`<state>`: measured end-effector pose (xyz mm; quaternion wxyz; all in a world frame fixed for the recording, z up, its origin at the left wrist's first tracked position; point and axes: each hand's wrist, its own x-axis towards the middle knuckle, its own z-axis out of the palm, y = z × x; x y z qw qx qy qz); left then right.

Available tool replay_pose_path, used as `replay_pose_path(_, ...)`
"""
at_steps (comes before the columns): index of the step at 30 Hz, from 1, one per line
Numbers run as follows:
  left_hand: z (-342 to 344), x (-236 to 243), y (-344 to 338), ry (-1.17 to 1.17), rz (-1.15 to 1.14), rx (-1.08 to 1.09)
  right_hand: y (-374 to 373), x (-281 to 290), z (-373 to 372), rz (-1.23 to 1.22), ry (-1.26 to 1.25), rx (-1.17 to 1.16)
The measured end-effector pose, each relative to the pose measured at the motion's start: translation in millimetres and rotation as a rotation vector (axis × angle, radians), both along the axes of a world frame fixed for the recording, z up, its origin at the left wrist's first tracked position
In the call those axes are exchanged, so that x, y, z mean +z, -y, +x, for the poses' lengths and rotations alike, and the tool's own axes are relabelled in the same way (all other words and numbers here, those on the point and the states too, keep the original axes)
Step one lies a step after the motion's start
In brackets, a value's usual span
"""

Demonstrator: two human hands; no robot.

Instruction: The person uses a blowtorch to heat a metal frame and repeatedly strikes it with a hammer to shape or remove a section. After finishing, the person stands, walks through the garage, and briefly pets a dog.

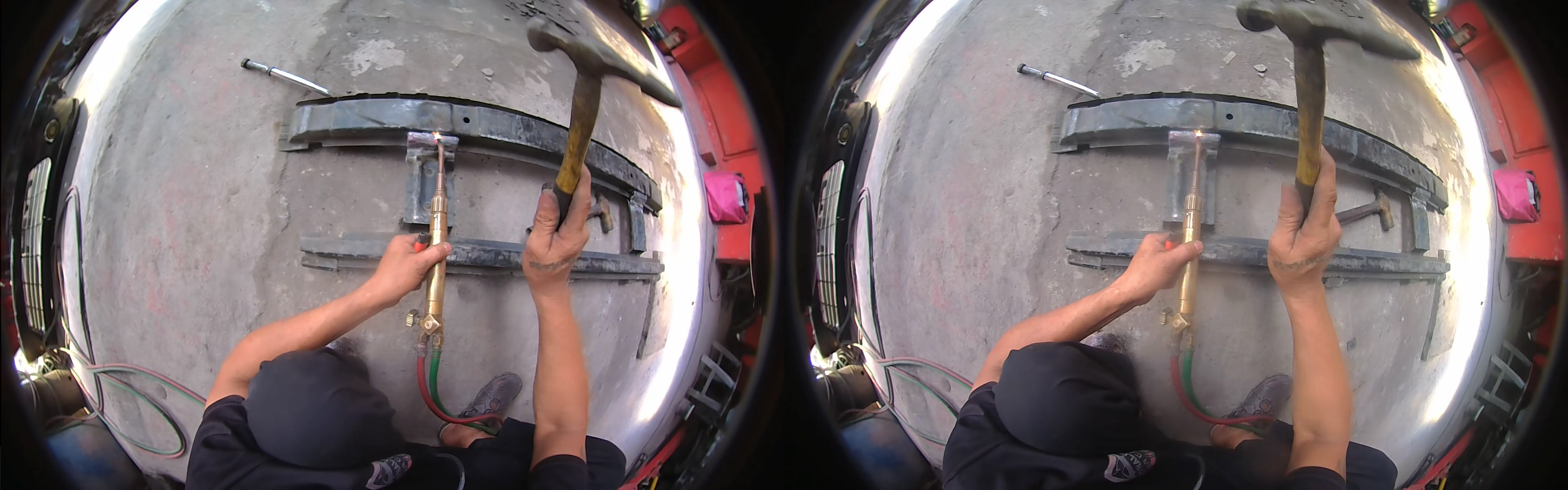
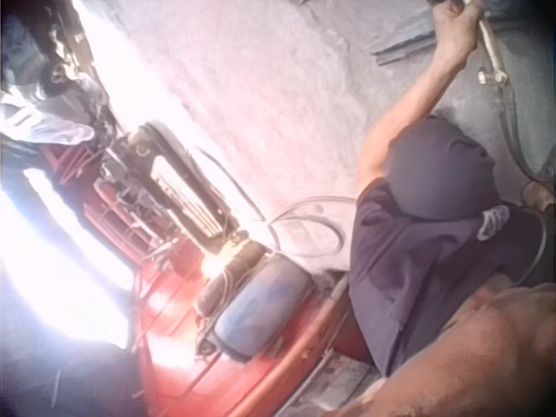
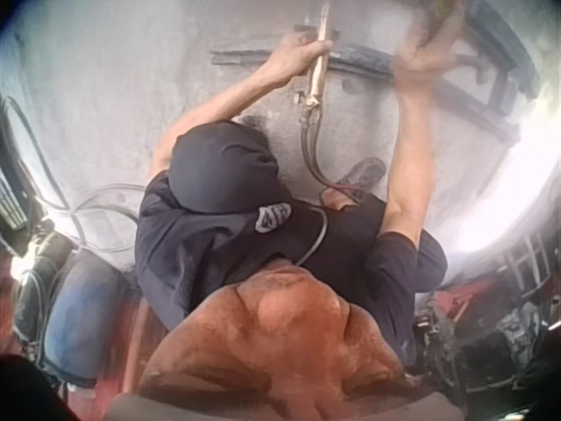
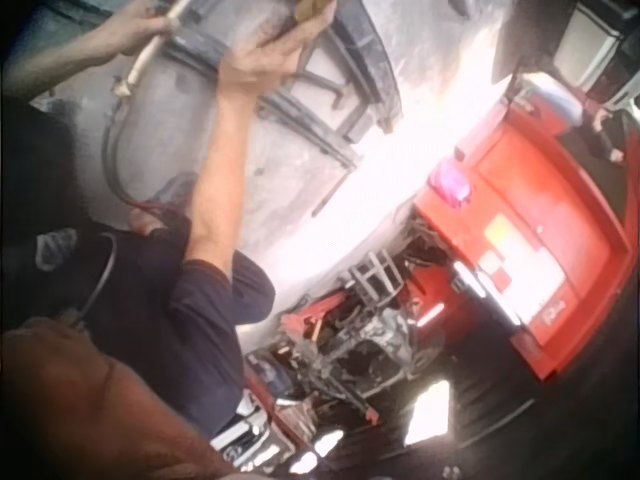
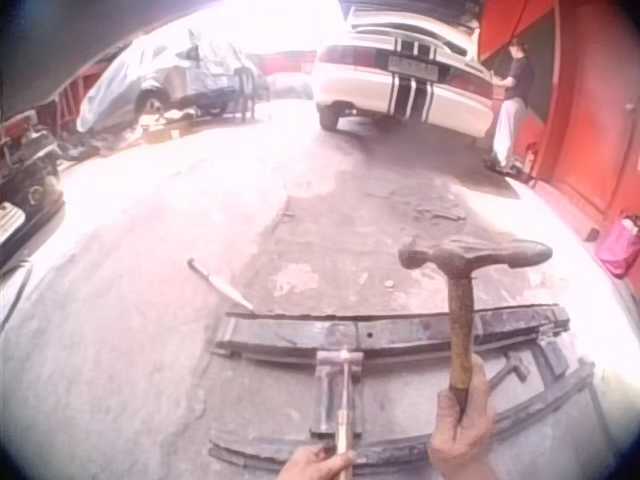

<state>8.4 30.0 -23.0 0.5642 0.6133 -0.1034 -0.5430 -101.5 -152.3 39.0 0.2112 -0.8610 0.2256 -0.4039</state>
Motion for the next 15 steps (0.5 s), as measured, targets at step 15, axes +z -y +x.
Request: replay_pose_path(15, 1, 1, -4, 0.0, 0.06, -0.004, 0, -30, 3, 0.127, -0.145, 0.03)
